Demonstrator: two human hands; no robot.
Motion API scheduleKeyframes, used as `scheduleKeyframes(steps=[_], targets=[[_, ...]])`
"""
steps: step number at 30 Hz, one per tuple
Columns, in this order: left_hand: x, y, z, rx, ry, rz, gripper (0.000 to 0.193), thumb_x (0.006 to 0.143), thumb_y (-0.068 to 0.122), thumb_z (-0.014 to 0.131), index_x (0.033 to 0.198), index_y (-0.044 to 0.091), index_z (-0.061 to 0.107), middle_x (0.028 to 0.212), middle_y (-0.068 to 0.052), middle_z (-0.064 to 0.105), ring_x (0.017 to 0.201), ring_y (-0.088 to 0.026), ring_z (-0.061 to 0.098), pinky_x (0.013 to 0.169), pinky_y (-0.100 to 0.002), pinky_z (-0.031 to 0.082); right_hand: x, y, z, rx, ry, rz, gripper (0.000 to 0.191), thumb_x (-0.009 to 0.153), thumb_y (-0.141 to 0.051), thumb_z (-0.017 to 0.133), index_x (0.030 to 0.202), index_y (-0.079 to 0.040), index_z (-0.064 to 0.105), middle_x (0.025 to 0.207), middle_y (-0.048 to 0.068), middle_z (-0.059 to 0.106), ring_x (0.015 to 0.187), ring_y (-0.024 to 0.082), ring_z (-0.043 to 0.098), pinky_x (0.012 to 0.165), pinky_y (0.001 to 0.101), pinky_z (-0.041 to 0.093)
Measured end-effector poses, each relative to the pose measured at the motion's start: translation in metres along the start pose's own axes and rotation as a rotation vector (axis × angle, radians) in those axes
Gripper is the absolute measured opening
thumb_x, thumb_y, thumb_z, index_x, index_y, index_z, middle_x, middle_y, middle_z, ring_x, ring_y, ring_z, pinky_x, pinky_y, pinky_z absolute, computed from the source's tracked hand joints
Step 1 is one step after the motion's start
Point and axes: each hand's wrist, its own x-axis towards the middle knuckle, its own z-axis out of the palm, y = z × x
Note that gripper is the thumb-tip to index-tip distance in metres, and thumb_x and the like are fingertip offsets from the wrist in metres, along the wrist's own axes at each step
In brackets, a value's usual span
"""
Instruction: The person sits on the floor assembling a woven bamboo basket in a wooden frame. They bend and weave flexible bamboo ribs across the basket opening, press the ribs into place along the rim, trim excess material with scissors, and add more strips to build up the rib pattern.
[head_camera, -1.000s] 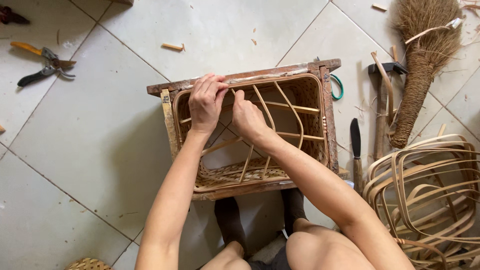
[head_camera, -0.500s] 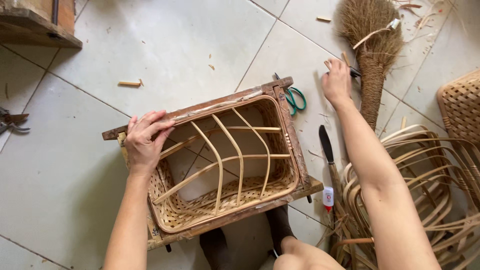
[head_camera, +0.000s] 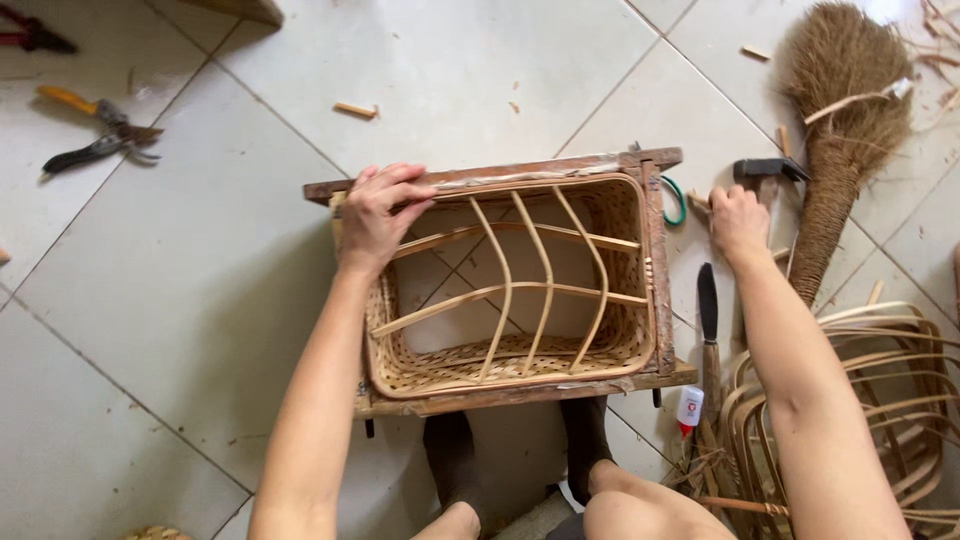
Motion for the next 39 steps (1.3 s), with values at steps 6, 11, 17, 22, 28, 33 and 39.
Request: scheduleKeyframes(steps=[6,11,17,22,28,33,39], targets=[[0.006,-0.009,0.007,-0.034,0.025,0.028,0.014,0.084,0.018,0.084,0.097,0.015,0.079,0.12,-0.001,0.075,0.115,-0.021,0.069,0.109,-0.048,0.045,0.035,-0.012,-0.037,-0.017,0.098,-0.055,0.03,0.11,-0.004,0.041,0.133,-0.007,0.061,0.102,0.021,0.07,0.086,0.036,0.072,0.074,0.0473,0.059],[0.006,-0.012,0.011,-0.009,0.03,0.04,0.013,0.085,0.018,0.082,0.097,0.015,0.079,0.122,-0.001,0.075,0.117,-0.02,0.068,0.11,-0.048,0.045,0.082,-0.05,-0.138,0.62,0.486,-0.121,0.023,0.126,-0.007,0.031,0.127,0.0,0.053,0.099,0.009,0.062,0.065,0.014,0.048,0.054,0.0258,0.045],[0.006,-0.01,0.012,0.017,0.038,0.023,0.014,0.084,0.019,0.083,0.097,0.018,0.079,0.122,0.0,0.074,0.118,-0.02,0.067,0.11,-0.05,0.044,0.018,-0.267,-0.142,1.395,-0.012,-0.093,0.035,0.116,-0.028,0.034,0.11,-0.005,0.06,0.074,0.003,0.054,0.052,0.009,0.045,0.041,0.0244,0.039],[0.005,-0.01,0.013,0.037,0.047,0.061,0.015,0.084,0.018,0.084,0.097,0.015,0.078,0.122,0.0,0.074,0.12,-0.02,0.067,0.109,-0.05,0.046,-0.005,-0.324,-0.117,1.397,-0.132,0.036,0.032,0.111,-0.035,0.04,0.108,-0.007,0.056,0.069,0.002,0.055,0.056,0.011,0.05,0.047,0.0293,0.041],[0.005,-0.009,0.012,0.036,0.05,0.064,0.014,0.085,0.017,0.083,0.097,0.015,0.078,0.121,0.0,0.074,0.119,-0.019,0.067,0.108,-0.049,0.046,-0.003,-0.327,-0.112,1.343,-0.133,0.04,0.028,0.112,-0.03,0.044,0.109,-0.005,0.056,0.068,0.003,0.054,0.06,0.012,0.05,0.052,0.0335,0.043],[0.005,-0.01,0.013,0.033,0.056,0.055,0.015,0.083,0.016,0.084,0.097,0.015,0.078,0.12,0.001,0.074,0.118,-0.019,0.068,0.108,-0.049,0.047,0.0,-0.329,-0.096,1.353,-0.132,0.015,0.028,0.113,-0.028,0.041,0.11,-0.004,0.056,0.071,0.004,0.056,0.063,0.012,0.053,0.055,0.0338,0.045],[0.004,-0.009,0.012,0.044,0.048,0.048,0.015,0.083,0.016,0.083,0.097,0.016,0.078,0.121,0.002,0.074,0.116,-0.018,0.068,0.111,-0.051,0.045,0.006,-0.327,-0.088,1.139,-0.1,-0.203,0.02,0.111,-0.015,0.045,0.11,0.004,0.051,0.082,0.021,0.068,0.071,0.033,0.069,0.059,0.0455,0.054]])
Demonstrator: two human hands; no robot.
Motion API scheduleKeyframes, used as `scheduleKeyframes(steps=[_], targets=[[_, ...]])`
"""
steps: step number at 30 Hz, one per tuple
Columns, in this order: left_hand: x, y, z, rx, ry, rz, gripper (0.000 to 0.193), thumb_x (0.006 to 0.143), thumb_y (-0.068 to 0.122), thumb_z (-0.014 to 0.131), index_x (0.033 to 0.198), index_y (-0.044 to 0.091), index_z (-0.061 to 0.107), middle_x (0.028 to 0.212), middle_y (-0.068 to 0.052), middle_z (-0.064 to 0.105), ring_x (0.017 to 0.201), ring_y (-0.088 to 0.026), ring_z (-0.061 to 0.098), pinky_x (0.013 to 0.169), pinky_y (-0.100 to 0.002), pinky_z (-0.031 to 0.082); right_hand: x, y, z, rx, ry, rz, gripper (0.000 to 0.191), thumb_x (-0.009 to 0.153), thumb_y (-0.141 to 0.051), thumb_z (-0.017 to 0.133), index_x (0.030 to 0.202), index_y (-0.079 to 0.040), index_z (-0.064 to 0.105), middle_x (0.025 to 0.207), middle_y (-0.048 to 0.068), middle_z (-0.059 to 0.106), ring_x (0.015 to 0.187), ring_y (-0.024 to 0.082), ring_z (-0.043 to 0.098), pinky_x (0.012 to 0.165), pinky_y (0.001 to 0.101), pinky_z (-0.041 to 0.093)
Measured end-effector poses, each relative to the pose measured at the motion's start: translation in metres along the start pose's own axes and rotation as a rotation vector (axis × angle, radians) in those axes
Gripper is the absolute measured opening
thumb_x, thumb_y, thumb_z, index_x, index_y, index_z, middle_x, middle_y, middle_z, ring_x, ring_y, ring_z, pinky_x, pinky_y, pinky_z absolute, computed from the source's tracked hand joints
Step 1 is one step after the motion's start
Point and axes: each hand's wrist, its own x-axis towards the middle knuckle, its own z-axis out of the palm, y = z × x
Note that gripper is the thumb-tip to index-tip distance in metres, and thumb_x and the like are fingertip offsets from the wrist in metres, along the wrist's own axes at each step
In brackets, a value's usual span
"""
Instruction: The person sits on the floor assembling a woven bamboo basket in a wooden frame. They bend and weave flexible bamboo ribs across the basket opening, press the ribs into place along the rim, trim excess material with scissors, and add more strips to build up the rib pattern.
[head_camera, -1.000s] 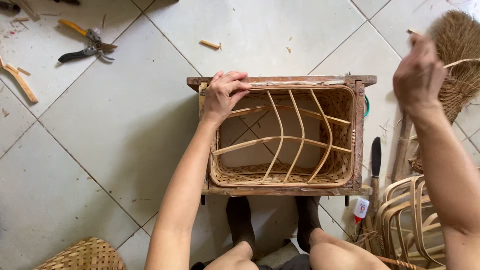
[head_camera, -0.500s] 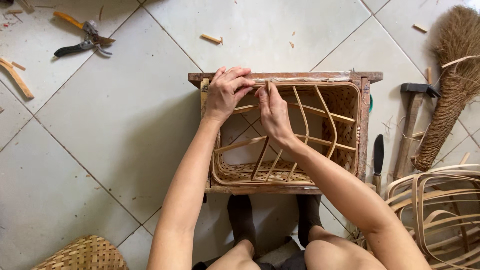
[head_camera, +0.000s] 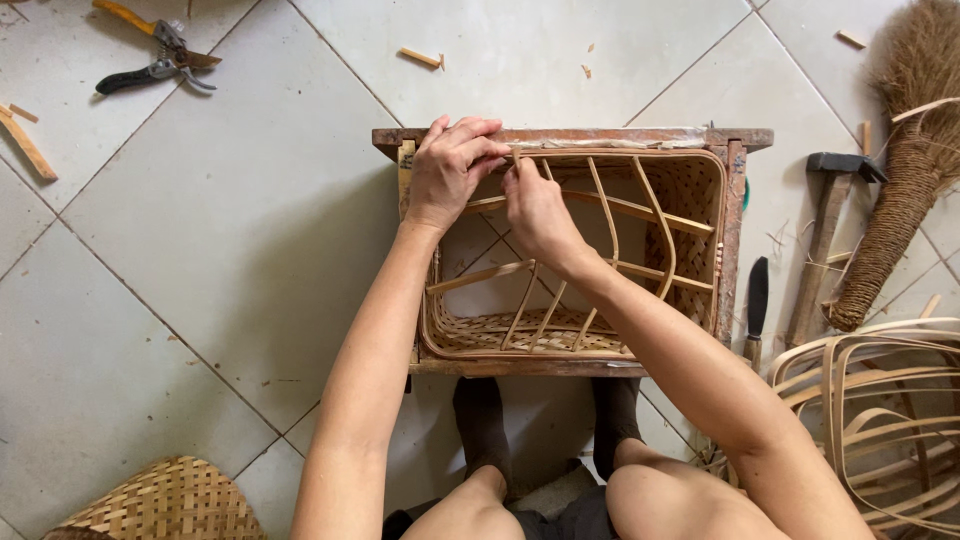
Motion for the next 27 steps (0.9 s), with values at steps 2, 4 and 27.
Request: scheduleKeyframes(steps=[2,4,27], targets=[[0.001,0.001,-0.001,0.01,-0.024,-0.019,0.015,0.084,0.015,0.082,0.099,0.016,0.078,0.122,0.002,0.074,0.113,-0.017,0.069,0.113,-0.053,0.044,0.003,-0.001,0.003,-0.09,-0.065,0.092,0.019,0.107,-0.012,0.046,0.105,0.007,0.048,0.073,0.028,0.066,0.065,0.043,0.069,0.054,0.0512,0.053],[0.002,0.003,-0.001,0.002,-0.024,-0.027,0.013,0.085,0.014,0.082,0.097,0.016,0.079,0.121,0.002,0.074,0.113,-0.017,0.069,0.114,-0.054,0.043,0.005,-0.002,0.005,-0.169,-0.07,0.067,0.015,0.103,-0.008,0.048,0.101,0.007,0.047,0.071,0.03,0.065,0.065,0.045,0.069,0.053,0.0512,0.054],[0.001,0.01,-0.01,0.022,-0.043,0.056,0.014,0.088,0.014,0.082,0.101,0.014,0.077,0.122,-0.003,0.073,0.116,-0.022,0.068,0.113,-0.057,0.043,-0.008,-0.023,-0.013,-0.245,-0.182,0.14,0.04,0.097,-0.006,0.051,0.129,0.015,0.043,0.106,0.038,0.064,0.102,0.051,0.066,0.085,0.0541,0.058]])
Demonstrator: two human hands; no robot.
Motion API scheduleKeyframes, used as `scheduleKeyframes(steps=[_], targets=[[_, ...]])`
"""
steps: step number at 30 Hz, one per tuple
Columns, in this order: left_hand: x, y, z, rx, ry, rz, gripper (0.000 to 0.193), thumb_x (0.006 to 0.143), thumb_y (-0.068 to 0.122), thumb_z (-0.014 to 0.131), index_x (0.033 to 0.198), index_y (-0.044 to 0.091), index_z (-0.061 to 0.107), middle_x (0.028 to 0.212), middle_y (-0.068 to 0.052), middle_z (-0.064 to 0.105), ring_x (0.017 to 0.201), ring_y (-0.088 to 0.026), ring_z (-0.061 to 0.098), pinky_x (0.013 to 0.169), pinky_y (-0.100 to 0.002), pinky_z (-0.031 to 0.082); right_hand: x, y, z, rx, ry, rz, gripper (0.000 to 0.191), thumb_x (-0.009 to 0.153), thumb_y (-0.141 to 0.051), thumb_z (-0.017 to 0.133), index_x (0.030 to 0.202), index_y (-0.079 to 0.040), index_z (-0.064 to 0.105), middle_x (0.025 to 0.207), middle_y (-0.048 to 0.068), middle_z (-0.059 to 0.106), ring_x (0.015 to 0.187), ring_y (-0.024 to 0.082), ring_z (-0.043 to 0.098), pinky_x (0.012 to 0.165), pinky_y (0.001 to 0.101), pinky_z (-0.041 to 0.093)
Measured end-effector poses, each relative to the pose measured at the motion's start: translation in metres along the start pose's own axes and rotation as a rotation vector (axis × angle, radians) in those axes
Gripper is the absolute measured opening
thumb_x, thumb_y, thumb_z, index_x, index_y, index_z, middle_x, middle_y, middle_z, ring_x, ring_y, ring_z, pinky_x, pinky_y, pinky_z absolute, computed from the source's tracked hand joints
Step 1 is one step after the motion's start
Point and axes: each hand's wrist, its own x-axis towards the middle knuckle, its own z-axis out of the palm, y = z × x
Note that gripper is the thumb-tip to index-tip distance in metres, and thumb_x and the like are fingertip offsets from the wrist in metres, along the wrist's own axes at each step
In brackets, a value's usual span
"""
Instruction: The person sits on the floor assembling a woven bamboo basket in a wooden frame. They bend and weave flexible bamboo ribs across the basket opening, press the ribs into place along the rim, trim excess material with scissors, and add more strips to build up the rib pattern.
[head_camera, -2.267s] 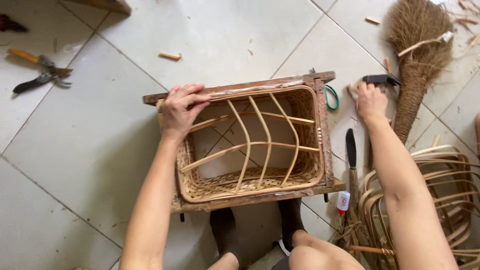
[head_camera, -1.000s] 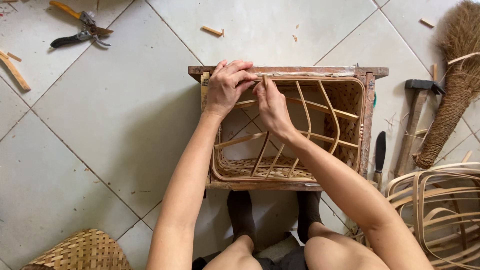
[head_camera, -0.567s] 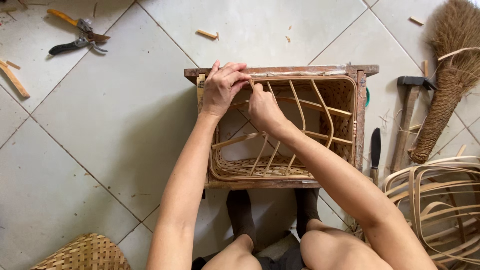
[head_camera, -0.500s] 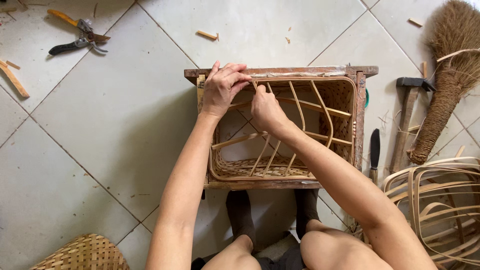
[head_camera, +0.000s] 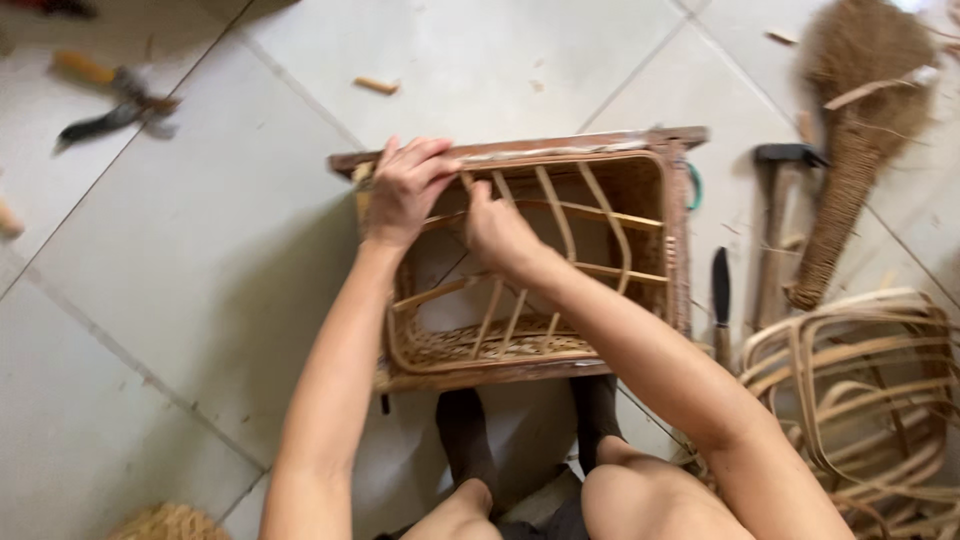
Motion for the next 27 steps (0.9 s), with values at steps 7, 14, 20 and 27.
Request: scheduleKeyframes(steps=[7,14,20,27], targets=[[-0.047,0.023,-0.041,0.334,-0.114,-0.01,0.043,0.087,0.019,0.079,0.13,0.02,0.074,0.151,-0.01,0.055,0.142,-0.032,0.049,0.121,-0.061,0.03,-0.09,0.129,-0.108,0.038,0.412,-0.395,0.039,0.099,-0.011,0.062,0.139,-0.014,0.059,0.138,0.01,0.062,0.126,0.03,0.066,0.107,0.0412,0.059],[-0.188,0.03,-0.075,-0.561,-0.143,-0.813,0.09,0.085,0.028,0.078,0.16,0.005,0.034,0.159,-0.016,0.043,0.144,-0.026,0.041,0.118,-0.045,0.033,-0.163,0.326,-0.145,-0.373,0.608,0.43,0.054,0.097,-0.02,0.073,0.144,-0.001,0.053,0.132,0.023,0.055,0.129,0.042,0.052,0.112,0.0506,0.043],[-0.234,0.029,-0.054,-0.932,-0.155,-1.005,0.101,0.079,0.024,0.083,0.161,0.007,0.027,0.152,-0.008,0.052,0.131,-0.017,0.055,0.11,-0.034,0.044,-0.145,0.338,-0.157,-0.422,0.482,0.522,0.054,0.085,-0.028,0.078,0.127,0.001,0.062,0.125,0.027,0.062,0.12,0.043,0.057,0.1,0.0541,0.047],[-0.217,0.032,-0.044,-0.92,-0.04,-0.97,0.091,0.083,0.025,0.081,0.16,0.007,0.035,0.149,-0.009,0.056,0.131,-0.016,0.056,0.112,-0.033,0.043,-0.126,0.295,-0.192,0.556,0.494,0.62,0.029,0.104,-0.014,0.06,0.121,0.004,0.046,0.094,0.019,0.062,0.069,0.021,0.057,0.054,0.0346,0.048]])
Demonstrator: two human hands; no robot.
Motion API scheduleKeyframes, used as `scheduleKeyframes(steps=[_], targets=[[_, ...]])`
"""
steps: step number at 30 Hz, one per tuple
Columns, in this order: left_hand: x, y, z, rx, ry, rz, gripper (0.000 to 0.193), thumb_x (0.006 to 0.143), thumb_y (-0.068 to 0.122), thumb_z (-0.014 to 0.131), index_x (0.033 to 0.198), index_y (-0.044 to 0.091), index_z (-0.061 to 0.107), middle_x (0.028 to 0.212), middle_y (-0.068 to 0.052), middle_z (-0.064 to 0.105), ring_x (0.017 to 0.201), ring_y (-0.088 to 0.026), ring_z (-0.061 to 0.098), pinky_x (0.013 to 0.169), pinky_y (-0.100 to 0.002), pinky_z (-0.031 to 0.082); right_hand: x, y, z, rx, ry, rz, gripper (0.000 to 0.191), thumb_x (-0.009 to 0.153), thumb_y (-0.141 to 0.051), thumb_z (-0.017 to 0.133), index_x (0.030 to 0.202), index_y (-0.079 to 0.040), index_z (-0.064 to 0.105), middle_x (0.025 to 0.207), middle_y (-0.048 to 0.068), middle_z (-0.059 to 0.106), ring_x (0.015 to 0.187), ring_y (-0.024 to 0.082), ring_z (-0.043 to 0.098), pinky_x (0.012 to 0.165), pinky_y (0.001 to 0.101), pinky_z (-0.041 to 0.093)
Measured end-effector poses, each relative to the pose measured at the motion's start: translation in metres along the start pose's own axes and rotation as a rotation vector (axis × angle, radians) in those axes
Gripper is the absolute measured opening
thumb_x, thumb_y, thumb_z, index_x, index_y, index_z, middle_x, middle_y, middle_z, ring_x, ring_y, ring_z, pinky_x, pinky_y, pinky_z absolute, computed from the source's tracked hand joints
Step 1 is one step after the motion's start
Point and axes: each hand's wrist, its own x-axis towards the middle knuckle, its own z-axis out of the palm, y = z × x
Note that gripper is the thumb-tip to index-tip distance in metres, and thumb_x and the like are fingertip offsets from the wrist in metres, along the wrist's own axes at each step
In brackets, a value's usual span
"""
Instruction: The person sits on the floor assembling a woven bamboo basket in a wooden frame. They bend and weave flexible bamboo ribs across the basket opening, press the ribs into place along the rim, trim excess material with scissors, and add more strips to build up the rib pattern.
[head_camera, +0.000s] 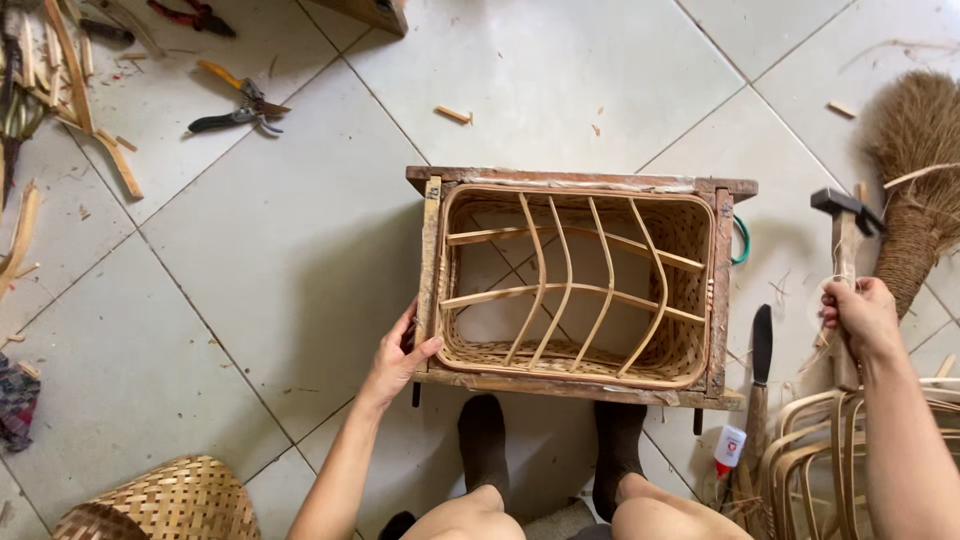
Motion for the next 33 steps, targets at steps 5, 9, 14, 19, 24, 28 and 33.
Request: scheduleKeyframes(steps=[5,9,14,19,24,28,33], targets=[[0.001,0.002,0.003,-0.026,-0.011,0.036,0.091,0.083,0.03,0.081,0.159,0.007,0.037,0.145,-0.011,0.06,0.131,-0.017,0.058,0.112,-0.033,0.044,-0.072,-0.055,0.036,0.034,-0.217,-0.207,0.045,0.101,-0.015,0.056,0.14,-0.008,0.035,0.097,0.014,0.066,0.065,0.015,0.062,0.051,0.0276,0.053],[0.004,0.0,0.003,-0.032,-0.004,0.067,0.092,0.082,0.034,0.082,0.159,0.008,0.037,0.147,-0.011,0.059,0.132,-0.017,0.057,0.112,-0.034,0.044,-0.125,-0.098,0.112,-0.397,-0.521,-0.216,0.062,0.107,-0.01,0.052,0.166,-0.023,0.038,0.096,0.032,0.059,0.066,0.031,0.053,0.056,0.0441,0.048],[0.009,-0.001,0.002,0.096,0.029,0.094,0.092,0.081,0.039,0.081,0.158,0.009,0.039,0.148,-0.012,0.06,0.134,-0.02,0.057,0.112,-0.035,0.043,-0.152,-0.131,0.205,-0.453,-0.533,-1.233,0.065,0.097,-0.008,0.055,0.159,-0.014,0.036,0.111,0.017,0.067,0.078,0.025,0.067,0.064,0.0383,0.059],[0.01,-0.003,0.001,0.184,0.062,0.14,0.088,0.083,0.042,0.08,0.156,0.009,0.044,0.15,-0.013,0.06,0.141,-0.023,0.054,0.116,-0.036,0.037,-0.16,-0.16,0.25,-0.61,-0.58,-1.1,0.062,0.102,-0.011,0.053,0.161,-0.016,0.032,0.104,0.013,0.066,0.066,0.024,0.064,0.054,0.039,0.058],[0.018,-0.01,0.005,0.131,0.145,0.136,0.064,0.098,0.052,0.054,0.149,0.014,0.055,0.141,-0.008,0.067,0.133,-0.02,0.059,0.111,-0.032,0.044,-0.184,-0.149,0.225,-0.675,-0.612,-1.162,0.064,0.099,-0.015,0.056,0.159,-0.015,0.032,0.091,0.013,0.063,0.059,0.026,0.062,0.05,0.0416,0.054],[0.02,-0.017,0.006,0.042,0.19,0.124,0.066,0.106,0.057,0.033,0.142,0.012,0.063,0.136,-0.006,0.071,0.13,-0.017,0.061,0.11,-0.029,0.043,-0.209,-0.128,0.217,-0.529,-0.675,-1.312,0.063,0.096,-0.011,0.055,0.157,-0.013,0.038,0.113,0.022,0.064,0.07,0.035,0.065,0.055,0.0433,0.056],[0.022,-0.02,0.002,0.02,0.168,0.142,0.077,0.106,0.062,0.023,0.142,0.006,0.062,0.135,-0.008,0.071,0.128,-0.017,0.062,0.11,-0.028,0.042,-0.228,-0.114,0.202,-0.776,-0.81,-1.045,0.065,0.098,-0.018,0.058,0.159,-0.019,0.035,0.088,0.013,0.06,0.058,0.032,0.063,0.054,0.0466,0.054]])
